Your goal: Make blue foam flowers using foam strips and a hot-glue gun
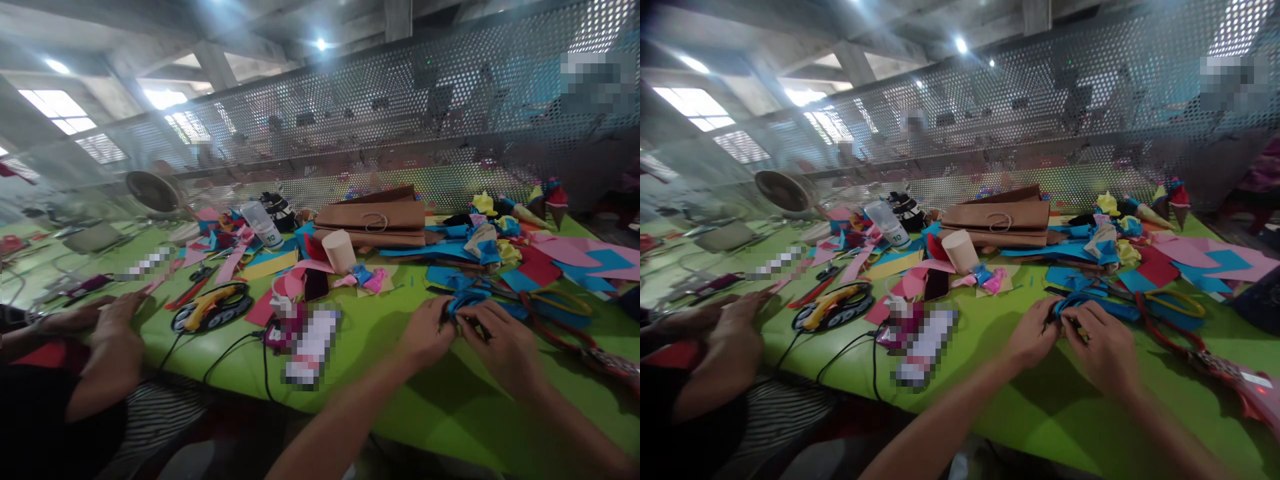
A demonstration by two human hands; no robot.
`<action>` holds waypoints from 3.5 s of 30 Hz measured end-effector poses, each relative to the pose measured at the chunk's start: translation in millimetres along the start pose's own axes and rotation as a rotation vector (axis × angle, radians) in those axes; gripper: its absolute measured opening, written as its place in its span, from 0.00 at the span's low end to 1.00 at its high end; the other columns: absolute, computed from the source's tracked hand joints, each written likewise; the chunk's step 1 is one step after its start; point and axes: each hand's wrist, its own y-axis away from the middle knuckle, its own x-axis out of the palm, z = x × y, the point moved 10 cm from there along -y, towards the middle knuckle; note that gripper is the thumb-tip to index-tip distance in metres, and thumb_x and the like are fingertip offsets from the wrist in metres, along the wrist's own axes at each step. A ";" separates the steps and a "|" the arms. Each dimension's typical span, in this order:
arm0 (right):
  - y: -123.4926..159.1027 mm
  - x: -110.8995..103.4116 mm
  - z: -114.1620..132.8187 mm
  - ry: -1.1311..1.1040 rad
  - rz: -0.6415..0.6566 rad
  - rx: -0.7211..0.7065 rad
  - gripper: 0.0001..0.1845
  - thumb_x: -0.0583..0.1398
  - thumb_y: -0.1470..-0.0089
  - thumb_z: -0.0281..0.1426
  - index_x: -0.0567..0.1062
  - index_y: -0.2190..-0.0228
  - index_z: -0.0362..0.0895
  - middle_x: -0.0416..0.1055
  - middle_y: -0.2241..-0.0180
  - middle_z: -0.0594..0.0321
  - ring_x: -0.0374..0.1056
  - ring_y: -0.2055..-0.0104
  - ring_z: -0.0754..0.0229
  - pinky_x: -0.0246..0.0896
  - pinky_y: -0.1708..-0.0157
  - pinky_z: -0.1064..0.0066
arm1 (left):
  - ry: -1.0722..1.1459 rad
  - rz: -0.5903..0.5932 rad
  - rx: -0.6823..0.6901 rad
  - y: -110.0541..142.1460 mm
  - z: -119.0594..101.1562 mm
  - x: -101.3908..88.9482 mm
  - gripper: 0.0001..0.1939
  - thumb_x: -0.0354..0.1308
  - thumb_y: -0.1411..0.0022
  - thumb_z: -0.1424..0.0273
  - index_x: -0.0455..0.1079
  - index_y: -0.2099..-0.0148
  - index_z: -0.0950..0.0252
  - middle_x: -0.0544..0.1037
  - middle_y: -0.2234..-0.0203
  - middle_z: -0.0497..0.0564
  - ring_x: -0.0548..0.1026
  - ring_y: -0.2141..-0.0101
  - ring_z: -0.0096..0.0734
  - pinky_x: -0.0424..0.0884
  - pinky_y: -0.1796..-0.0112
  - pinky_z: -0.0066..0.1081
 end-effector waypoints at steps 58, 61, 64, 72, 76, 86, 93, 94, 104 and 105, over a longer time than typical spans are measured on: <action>2.1 0.5 5.4 0.088 0.011 -0.094 0.06 0.61 0.33 0.31 0.81 0.60 0.46 0.80 0.65 0.61 0.77 0.65 0.58 0.67 0.63 0.67 | 0.515 -0.006 -0.118 -0.8 18.2 1.6 0.17 0.54 0.35 0.68 0.68 0.45 0.65 0.76 0.55 0.53 0.72 0.51 0.39 0.67 0.42 0.39; 1.1 -1.5 1.5 0.030 -0.006 -0.041 0.06 0.62 0.33 0.32 0.80 0.59 0.46 0.80 0.64 0.60 0.77 0.63 0.57 0.68 0.62 0.67 | 0.449 -0.008 -0.144 -1.6 21.5 1.8 0.18 0.53 0.36 0.70 0.69 0.44 0.64 0.77 0.53 0.52 0.72 0.49 0.40 0.68 0.42 0.40; 1.5 -2.3 -0.2 0.031 -0.024 -0.020 0.06 0.63 0.33 0.32 0.80 0.56 0.47 0.80 0.62 0.60 0.77 0.63 0.57 0.68 0.61 0.67 | 0.420 -0.017 -0.140 -1.8 21.8 1.6 0.18 0.54 0.35 0.69 0.70 0.44 0.64 0.78 0.52 0.52 0.73 0.49 0.40 0.68 0.42 0.41; 2.2 0.6 -0.7 0.088 -0.021 -0.001 0.07 0.61 0.32 0.32 0.80 0.59 0.46 0.80 0.65 0.62 0.76 0.67 0.58 0.65 0.66 0.67 | 0.304 -0.008 -0.061 0.5 7.4 -0.8 0.20 0.52 0.33 0.68 0.68 0.40 0.64 0.77 0.48 0.55 0.73 0.46 0.42 0.67 0.41 0.42; 1.7 -0.1 0.0 0.074 -0.017 0.000 0.07 0.61 0.32 0.32 0.80 0.61 0.46 0.79 0.66 0.62 0.76 0.67 0.59 0.65 0.65 0.68 | 0.280 0.005 -0.053 0.5 5.6 -0.8 0.21 0.52 0.33 0.68 0.67 0.39 0.64 0.76 0.45 0.56 0.72 0.44 0.43 0.66 0.39 0.42; -0.5 0.2 7.8 0.161 -0.012 -0.058 0.06 0.60 0.31 0.31 0.77 0.62 0.45 0.75 0.68 0.63 0.73 0.69 0.60 0.60 0.69 0.68 | 0.344 0.001 -0.051 0.7 6.2 0.0 0.22 0.52 0.34 0.69 0.67 0.40 0.66 0.75 0.46 0.57 0.71 0.45 0.44 0.66 0.40 0.43; -0.3 0.6 10.1 0.179 -0.012 -0.083 0.03 0.61 0.33 0.29 0.75 0.62 0.45 0.74 0.69 0.64 0.71 0.70 0.60 0.59 0.69 0.68 | 0.501 -0.002 -0.056 -1.3 13.0 4.3 0.19 0.53 0.38 0.70 0.67 0.45 0.65 0.75 0.54 0.52 0.71 0.50 0.41 0.66 0.43 0.40; 0.0 0.7 9.9 0.181 -0.012 -0.084 0.03 0.61 0.33 0.29 0.75 0.62 0.45 0.74 0.69 0.64 0.71 0.70 0.60 0.59 0.69 0.68 | 0.512 0.000 -0.063 -1.5 14.6 4.9 0.19 0.53 0.38 0.70 0.67 0.45 0.64 0.75 0.54 0.52 0.71 0.51 0.40 0.66 0.43 0.39; -0.1 -0.4 8.2 0.146 -0.012 -0.078 0.03 0.61 0.33 0.28 0.75 0.62 0.46 0.74 0.69 0.64 0.70 0.71 0.61 0.58 0.68 0.69 | 0.646 0.020 -0.124 -1.7 13.9 4.9 0.15 0.54 0.44 0.68 0.67 0.54 0.63 0.68 0.64 0.48 0.64 0.61 0.34 0.64 0.52 0.35; 0.1 0.3 8.2 0.144 -0.008 -0.083 0.03 0.61 0.33 0.28 0.75 0.62 0.46 0.74 0.69 0.64 0.70 0.70 0.61 0.58 0.68 0.69 | 0.655 0.017 -0.120 -2.0 13.1 4.4 0.14 0.54 0.44 0.68 0.66 0.55 0.63 0.67 0.65 0.48 0.63 0.62 0.34 0.64 0.53 0.34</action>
